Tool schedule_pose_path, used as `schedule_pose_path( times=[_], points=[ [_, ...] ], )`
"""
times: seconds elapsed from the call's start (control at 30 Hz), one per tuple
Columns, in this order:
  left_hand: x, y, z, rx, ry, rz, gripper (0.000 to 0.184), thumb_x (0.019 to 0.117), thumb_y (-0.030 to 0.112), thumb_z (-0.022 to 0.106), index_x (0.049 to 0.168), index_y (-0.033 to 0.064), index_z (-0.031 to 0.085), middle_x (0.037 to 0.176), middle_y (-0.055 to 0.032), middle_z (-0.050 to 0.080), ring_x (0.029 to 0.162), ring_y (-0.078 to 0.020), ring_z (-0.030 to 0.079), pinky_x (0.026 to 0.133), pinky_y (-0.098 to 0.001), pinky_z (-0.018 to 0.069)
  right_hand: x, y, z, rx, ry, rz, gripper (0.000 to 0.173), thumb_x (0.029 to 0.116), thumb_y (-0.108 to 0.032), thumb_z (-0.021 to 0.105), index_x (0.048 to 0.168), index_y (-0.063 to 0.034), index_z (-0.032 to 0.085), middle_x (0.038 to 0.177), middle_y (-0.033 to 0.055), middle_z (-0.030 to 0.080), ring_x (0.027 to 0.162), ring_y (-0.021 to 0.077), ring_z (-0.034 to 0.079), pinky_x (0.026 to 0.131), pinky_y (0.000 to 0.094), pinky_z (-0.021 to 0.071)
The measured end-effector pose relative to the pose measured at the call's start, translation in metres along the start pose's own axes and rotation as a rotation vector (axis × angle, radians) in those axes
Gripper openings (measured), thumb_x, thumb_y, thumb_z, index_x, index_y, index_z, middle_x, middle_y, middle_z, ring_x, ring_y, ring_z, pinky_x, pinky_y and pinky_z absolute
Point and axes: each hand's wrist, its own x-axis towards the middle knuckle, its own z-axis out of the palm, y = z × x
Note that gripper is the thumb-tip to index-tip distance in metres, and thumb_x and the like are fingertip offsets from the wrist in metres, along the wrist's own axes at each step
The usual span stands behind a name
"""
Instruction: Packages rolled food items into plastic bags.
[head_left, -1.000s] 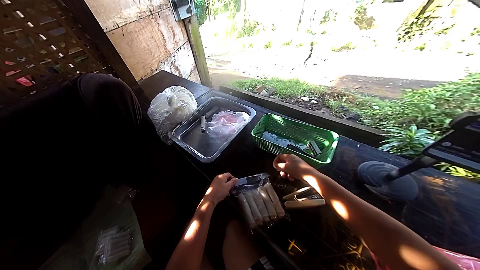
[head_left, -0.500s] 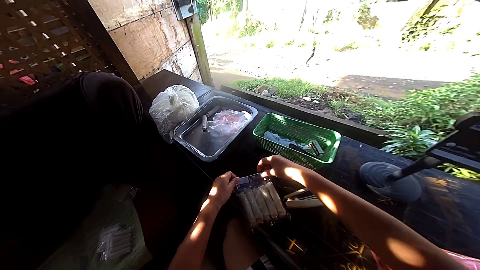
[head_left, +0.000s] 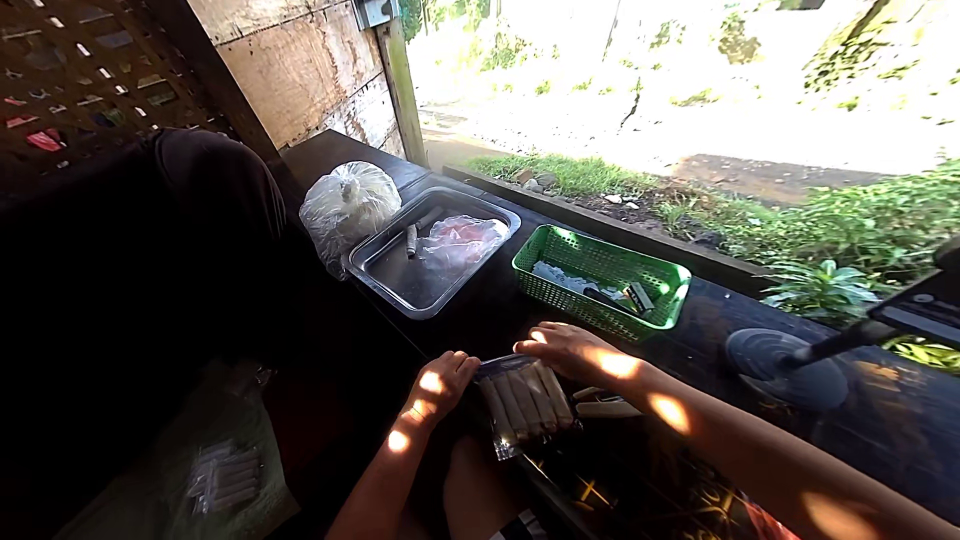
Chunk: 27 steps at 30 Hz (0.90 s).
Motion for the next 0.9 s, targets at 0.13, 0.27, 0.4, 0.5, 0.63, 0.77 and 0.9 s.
schedule_pose_path(
  times=[0.13, 0.27, 0.4, 0.5, 0.63, 0.77, 0.9],
  points=[
    [-0.010, -0.006, -0.001, 0.044, 0.042, 0.104, 0.018, 0.0962, 0.003, 0.059, 0.102, 0.0009, 0.076, 0.094, -0.0150, 0.075, 0.084, -0.0283, 0.075, 0.074, -0.0347, 0.0610, -0.007, 0.000, 0.013, -0.192, 0.091, -0.132, 0.048, 0.0935, 0.011, 0.057, 0.133, -0.0148, 0.069, 0.084, 0.0227, 0.063, 0.081, 0.0429, 0.066, 0.075, 0.0536, 0.0563],
    [-0.007, 0.002, -0.008, -0.067, -0.031, -0.108, 0.024, 0.0900, 0.003, 0.057, 0.105, 0.0005, 0.076, 0.099, -0.0155, 0.076, 0.093, -0.0311, 0.074, 0.081, -0.0396, 0.0612, -0.010, 0.001, 0.021, -0.295, 0.204, -0.197, 0.049, 0.0920, 0.010, 0.059, 0.131, -0.0161, 0.070, 0.077, 0.0182, 0.061, 0.073, 0.0376, 0.065, 0.067, 0.0478, 0.0555],
    [0.028, 0.018, -0.034, -0.278, -0.458, -0.580, 0.037, 0.1072, 0.025, 0.050, 0.118, -0.0031, 0.072, 0.116, -0.0209, 0.069, 0.117, -0.0354, 0.061, 0.104, -0.0452, 0.0449, -0.011, 0.001, 0.024, -0.329, 0.260, -0.219, 0.047, 0.0911, 0.009, 0.060, 0.129, -0.0162, 0.071, 0.078, 0.0167, 0.062, 0.072, 0.0360, 0.065, 0.063, 0.0461, 0.0543],
    [0.049, 0.017, -0.041, -0.342, -0.695, -0.668, 0.044, 0.1091, 0.033, 0.049, 0.119, -0.0050, 0.069, 0.119, -0.0229, 0.065, 0.121, -0.0373, 0.056, 0.107, -0.0500, 0.0403, -0.011, 0.000, 0.024, -0.352, 0.262, -0.220, 0.047, 0.0913, 0.009, 0.061, 0.129, -0.0163, 0.072, 0.078, 0.0159, 0.062, 0.071, 0.0348, 0.065, 0.061, 0.0449, 0.0530],
    [0.055, 0.012, -0.037, -0.392, -0.743, -0.678, 0.037, 0.1070, 0.029, 0.055, 0.116, -0.0054, 0.068, 0.119, -0.0221, 0.066, 0.120, -0.0347, 0.058, 0.107, -0.0495, 0.0408, -0.013, -0.002, 0.023, -0.379, 0.275, -0.204, 0.048, 0.0890, 0.010, 0.062, 0.129, -0.0149, 0.071, 0.078, 0.0151, 0.062, 0.070, 0.0342, 0.065, 0.059, 0.0440, 0.0520],
    [0.055, 0.010, -0.036, -0.396, -0.742, -0.680, 0.038, 0.1072, 0.029, 0.055, 0.115, -0.0059, 0.067, 0.119, -0.0225, 0.066, 0.121, -0.0345, 0.058, 0.107, -0.0485, 0.0409, -0.030, -0.013, 0.002, -0.190, 0.169, 0.091, 0.025, 0.0943, 0.002, 0.063, 0.117, -0.0016, 0.071, 0.095, 0.0223, 0.070, 0.091, 0.0431, 0.070, 0.077, 0.0555, 0.0556],
    [0.053, 0.012, -0.037, -0.403, -0.726, -0.699, 0.037, 0.1067, 0.029, 0.056, 0.114, -0.0046, 0.068, 0.117, -0.0214, 0.067, 0.119, -0.0337, 0.059, 0.107, -0.0476, 0.0411, -0.067, -0.010, -0.007, 0.096, 0.071, 0.236, 0.059, 0.0810, -0.044, 0.083, 0.115, 0.0021, 0.068, 0.107, 0.0227, 0.070, 0.104, 0.0436, 0.066, 0.088, 0.0588, 0.0529]
  ],
)
